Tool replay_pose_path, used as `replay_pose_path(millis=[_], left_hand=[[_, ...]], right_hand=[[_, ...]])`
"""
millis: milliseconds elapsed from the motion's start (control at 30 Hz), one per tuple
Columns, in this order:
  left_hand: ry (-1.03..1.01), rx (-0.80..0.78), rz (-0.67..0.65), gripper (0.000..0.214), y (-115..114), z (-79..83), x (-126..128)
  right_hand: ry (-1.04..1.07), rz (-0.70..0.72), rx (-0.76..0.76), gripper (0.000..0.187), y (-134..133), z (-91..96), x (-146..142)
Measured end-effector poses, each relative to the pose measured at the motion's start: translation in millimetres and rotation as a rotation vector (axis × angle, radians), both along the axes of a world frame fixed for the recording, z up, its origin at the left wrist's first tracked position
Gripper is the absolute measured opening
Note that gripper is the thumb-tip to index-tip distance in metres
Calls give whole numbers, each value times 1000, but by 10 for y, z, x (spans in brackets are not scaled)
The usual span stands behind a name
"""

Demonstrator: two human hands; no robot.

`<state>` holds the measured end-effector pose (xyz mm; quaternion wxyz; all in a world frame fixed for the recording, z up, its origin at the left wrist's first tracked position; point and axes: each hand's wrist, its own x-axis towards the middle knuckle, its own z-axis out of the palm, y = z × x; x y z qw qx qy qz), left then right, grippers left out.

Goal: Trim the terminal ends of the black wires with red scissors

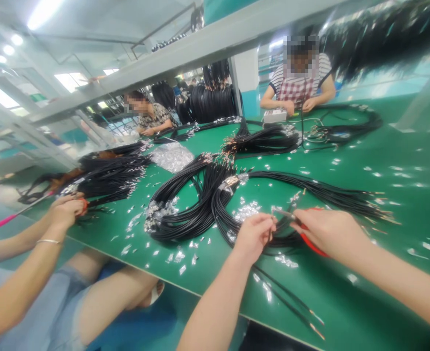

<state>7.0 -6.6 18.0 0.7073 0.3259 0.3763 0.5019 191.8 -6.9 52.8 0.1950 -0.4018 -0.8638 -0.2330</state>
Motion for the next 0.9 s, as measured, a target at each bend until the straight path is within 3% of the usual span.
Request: replay_pose_path(millis=[167, 633, 900], left_hand=[[42, -56, 131, 27, 31, -26, 19], [201, 22, 277, 21, 7, -38, 80], [208, 80, 347, 18, -8, -60, 88]], right_hand=[[-65, 14, 31, 19, -9, 17, -95], [-214, -76, 124, 19, -72, 76, -252], [-217, -95, 53, 17, -94, 27, -262]])
